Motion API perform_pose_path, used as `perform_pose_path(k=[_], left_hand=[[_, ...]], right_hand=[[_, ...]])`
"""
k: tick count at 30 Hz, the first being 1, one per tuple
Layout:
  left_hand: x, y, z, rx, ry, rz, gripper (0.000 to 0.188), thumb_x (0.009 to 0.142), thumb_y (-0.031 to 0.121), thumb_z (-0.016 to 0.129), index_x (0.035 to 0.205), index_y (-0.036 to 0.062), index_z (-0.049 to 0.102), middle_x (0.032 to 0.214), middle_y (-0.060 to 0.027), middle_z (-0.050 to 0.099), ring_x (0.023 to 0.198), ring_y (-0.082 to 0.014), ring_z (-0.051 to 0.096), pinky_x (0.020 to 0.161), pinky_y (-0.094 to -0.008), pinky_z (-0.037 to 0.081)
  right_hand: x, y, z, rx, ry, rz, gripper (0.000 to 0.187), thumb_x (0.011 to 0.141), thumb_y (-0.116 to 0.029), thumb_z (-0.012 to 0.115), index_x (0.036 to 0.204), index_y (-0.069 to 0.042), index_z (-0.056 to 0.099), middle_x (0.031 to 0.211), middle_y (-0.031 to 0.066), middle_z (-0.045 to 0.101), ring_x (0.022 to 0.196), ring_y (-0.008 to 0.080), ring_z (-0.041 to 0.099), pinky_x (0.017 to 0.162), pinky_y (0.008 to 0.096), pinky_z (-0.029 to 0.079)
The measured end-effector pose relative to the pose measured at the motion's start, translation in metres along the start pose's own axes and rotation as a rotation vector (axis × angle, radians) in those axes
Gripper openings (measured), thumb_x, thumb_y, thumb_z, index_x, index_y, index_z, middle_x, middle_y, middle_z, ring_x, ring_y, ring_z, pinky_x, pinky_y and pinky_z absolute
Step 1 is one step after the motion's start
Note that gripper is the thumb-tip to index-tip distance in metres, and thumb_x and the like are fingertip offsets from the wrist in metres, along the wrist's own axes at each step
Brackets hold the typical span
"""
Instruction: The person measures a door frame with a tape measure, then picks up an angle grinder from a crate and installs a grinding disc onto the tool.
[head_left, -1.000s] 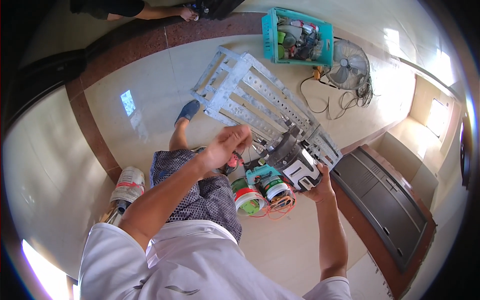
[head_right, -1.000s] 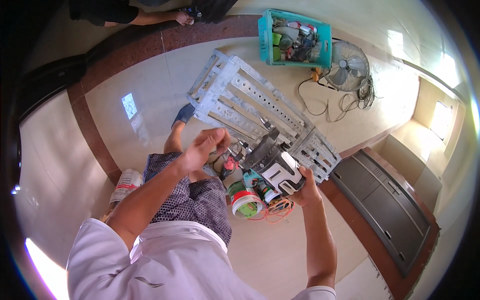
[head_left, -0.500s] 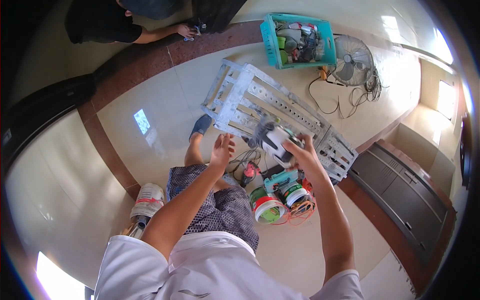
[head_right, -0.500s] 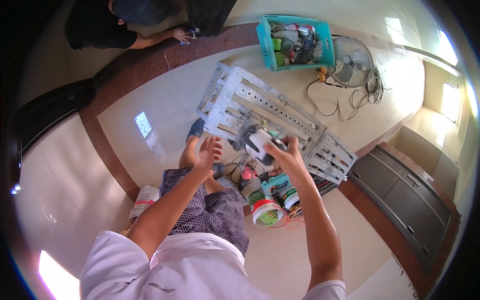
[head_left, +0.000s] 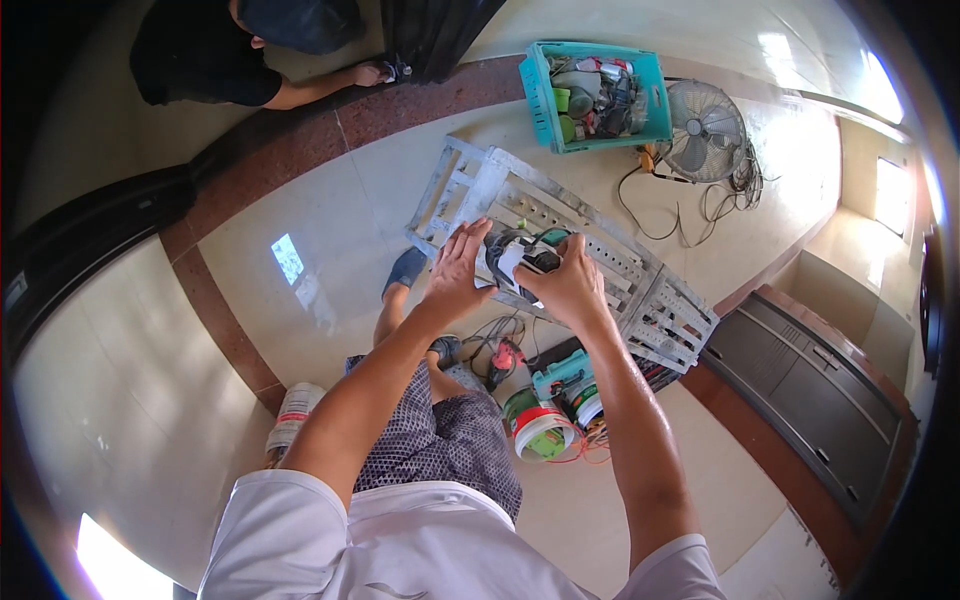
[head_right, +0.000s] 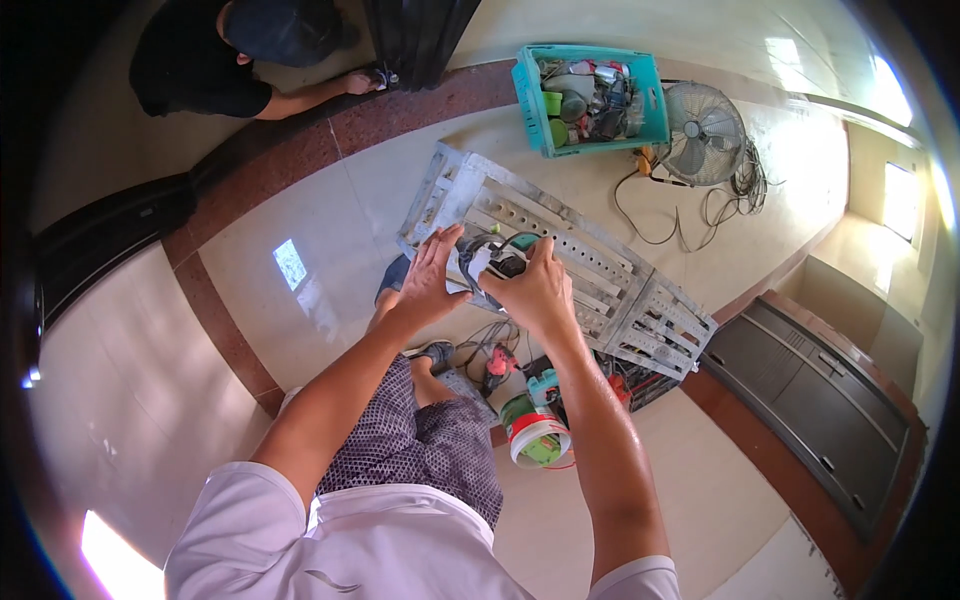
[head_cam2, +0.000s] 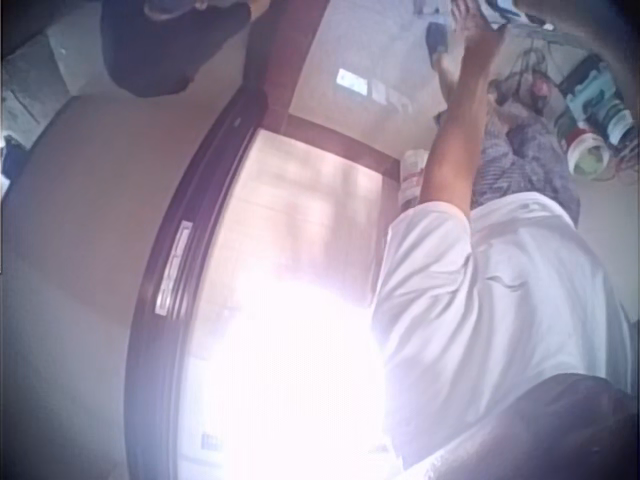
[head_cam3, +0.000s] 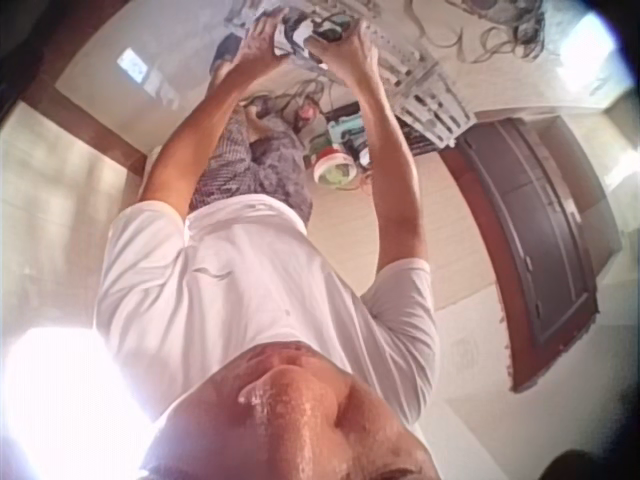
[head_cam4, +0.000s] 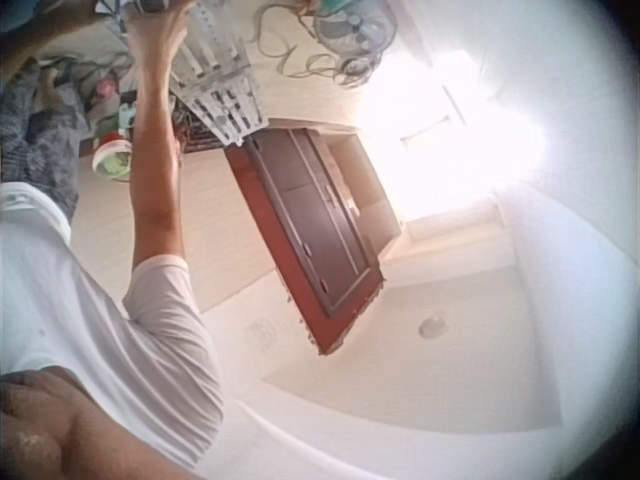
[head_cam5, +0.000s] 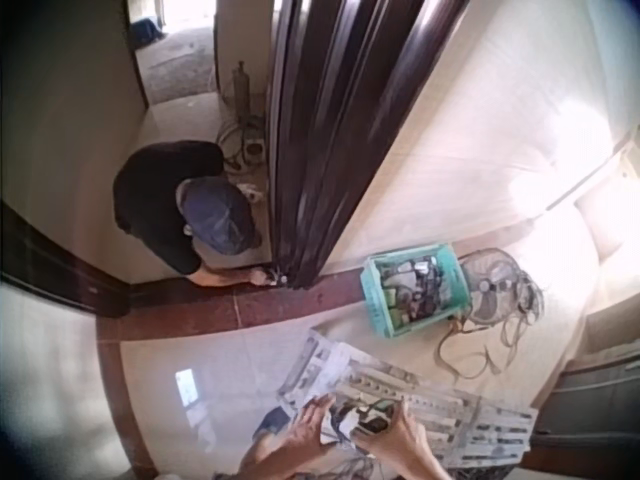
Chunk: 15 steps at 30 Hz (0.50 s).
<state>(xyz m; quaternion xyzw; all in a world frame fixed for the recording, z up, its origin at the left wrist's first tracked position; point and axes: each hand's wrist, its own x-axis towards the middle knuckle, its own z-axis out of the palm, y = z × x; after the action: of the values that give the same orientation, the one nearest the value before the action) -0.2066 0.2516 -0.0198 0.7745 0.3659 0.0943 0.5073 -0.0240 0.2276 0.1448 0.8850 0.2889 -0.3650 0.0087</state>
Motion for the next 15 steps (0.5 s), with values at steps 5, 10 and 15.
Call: perform_pose_path(k=[5,10,15], left_hand=[[-0.025,0.001,0.025,-0.132,0.115,-0.120,0.069,0.083,0.016,0.087,0.143,0.0095,0.053,0.146,-0.0125,0.057,0.139,-0.0395,0.052,0.114,-0.0484,0.047],[-0.043,-0.001,0.050,-0.136,0.178,-0.187,0.039,0.091,0.015,0.080,0.125,0.0071,0.061,0.126,-0.0133,0.066,0.123,-0.0388,0.061,0.105,-0.0486,0.050],[-0.037,-0.008,0.052,-0.109,0.193,-0.165,0.037,0.092,0.013,0.078,0.124,0.0072,0.063,0.125,-0.0141,0.068,0.123,-0.0387,0.062,0.104,-0.0484,0.051]], right_hand=[[-0.007,0.011,0.005,-0.017,0.081,-0.139,0.082,0.072,-0.042,0.090,0.128,0.005,0.053,0.116,0.0328,0.070,0.105,0.0500,0.073,0.092,0.0544,0.060],[-0.010,0.010,0.002,-0.148,0.075,-0.220,0.083,0.070,-0.040,0.091,0.127,0.004,0.052,0.114,0.0295,0.067,0.101,0.0489,0.072,0.087,0.0543,0.059],[-0.004,0.007,0.001,-0.147,0.064,-0.241,0.082,0.068,-0.040,0.092,0.125,0.003,0.052,0.112,0.0291,0.066,0.102,0.0487,0.071,0.086,0.0543,0.059]])
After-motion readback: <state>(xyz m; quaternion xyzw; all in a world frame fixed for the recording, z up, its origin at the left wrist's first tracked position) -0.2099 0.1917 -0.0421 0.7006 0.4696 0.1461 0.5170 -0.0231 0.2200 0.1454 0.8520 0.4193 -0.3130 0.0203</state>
